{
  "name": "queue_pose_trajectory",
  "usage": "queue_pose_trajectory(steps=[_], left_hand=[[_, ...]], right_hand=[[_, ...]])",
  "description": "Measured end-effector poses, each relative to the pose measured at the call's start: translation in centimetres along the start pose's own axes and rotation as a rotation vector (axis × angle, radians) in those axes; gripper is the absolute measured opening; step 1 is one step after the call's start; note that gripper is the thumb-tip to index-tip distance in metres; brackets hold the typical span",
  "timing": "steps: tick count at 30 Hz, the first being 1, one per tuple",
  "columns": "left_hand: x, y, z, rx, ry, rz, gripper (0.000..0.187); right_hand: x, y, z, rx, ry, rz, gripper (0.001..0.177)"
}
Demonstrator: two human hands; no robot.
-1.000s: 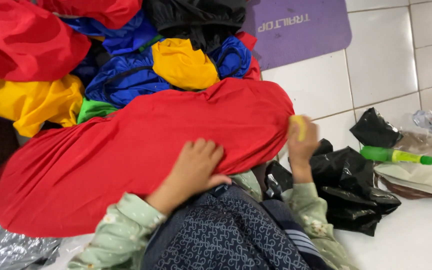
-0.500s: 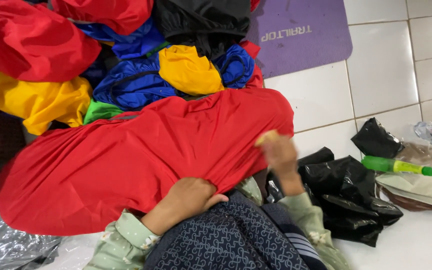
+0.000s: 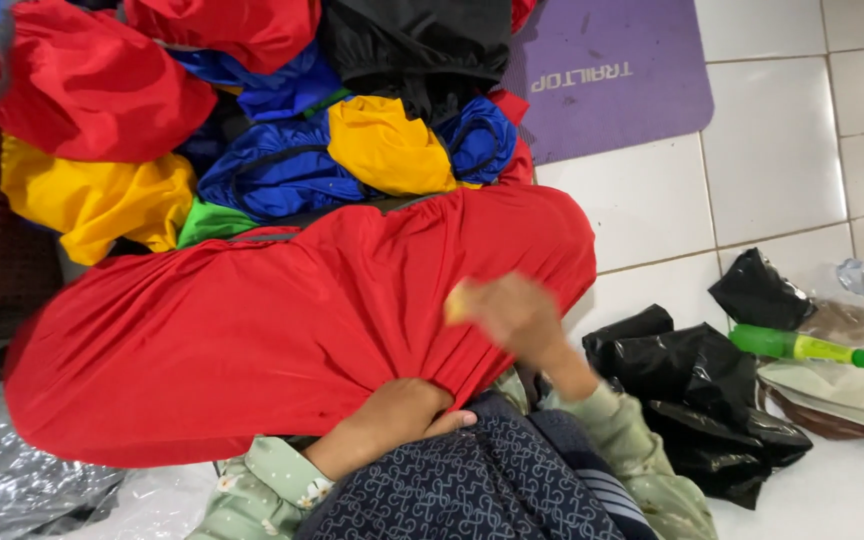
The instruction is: The person uses a pair of scissors to trim a grey strap on a red fabric item, then wipes the red fabric and its black seat-like base with a yellow sponge.
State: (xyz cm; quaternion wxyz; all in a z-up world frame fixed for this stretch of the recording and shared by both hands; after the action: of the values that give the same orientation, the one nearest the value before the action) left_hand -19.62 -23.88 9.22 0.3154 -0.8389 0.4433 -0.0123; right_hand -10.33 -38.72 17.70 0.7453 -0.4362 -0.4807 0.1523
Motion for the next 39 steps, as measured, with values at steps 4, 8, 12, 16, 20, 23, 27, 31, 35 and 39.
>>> queue_pose_trajectory(steps=[4,8,12,16,20,23,27,31,35,39], left_hand=[[-0.4,0.1,0.1,-0.110,0.023,-0.001,0.064],[-0.4,0.0,-0.1,-0.137,0.001,0.054,0.066],[-0.1,0.0,-0.1,-0.164,0.032,0.026,0.065],[-0.8,-1.0,-0.6,-0.284,-0.006,0.036,0.059],[-0.9,-1.6,-0.9,-0.299,0.062,-0.034,0.057],[-0.7,-1.0,-0.5,-0.306,0.047,0.005,0.061],[-0.2,-0.6,-0.2,-0.321,0.009,0.012,0.059],[-0.3,-0.2,-0.3,-0.311,-0.021,0.082,0.060],[-0.1,0.2,0.1,-0.360,0.028,0.079,0.059],[-1.0,-9.2,-0.7,-0.345,-0.086,0.118,0.050]], right_hand=[[-6.1,-2.9,-12.0,-0.688,0.389,-0.036,0.027],[-2.9,-5.2,-11.9,-0.434,0.700,-0.251,0.035],[0.7,1.8,-2.3,0.091,0.601,-0.062,0.060],[2.1,6.6,-2.1,0.137,-0.063,0.214,0.026],[2.6,6.8,-15.3,-0.272,0.628,0.384,0.041],[7.1,5.2,-12.7,-0.196,0.524,0.209,0.024],[8.6,10.9,-3.9,0.265,0.407,0.543,0.046],[9.8,16.8,-4.3,0.444,0.036,0.553,0.025],[9.2,20.0,-16.0,-0.231,0.261,0.258,0.021],[6.2,17.8,-21.3,0.077,0.756,0.161,0.049]])
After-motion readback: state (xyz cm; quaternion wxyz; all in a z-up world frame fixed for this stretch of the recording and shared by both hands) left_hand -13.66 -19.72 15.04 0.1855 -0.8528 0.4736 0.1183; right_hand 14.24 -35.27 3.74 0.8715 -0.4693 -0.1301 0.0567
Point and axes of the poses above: each hand's wrist, its own x-axis towards the middle knuckle, its own y-axis out of the palm, z = x × y, the point moved 5 cm from there along x, towards the middle knuckle, and after that the axes turned 7 degrees about -z, right-handed, at the moved point
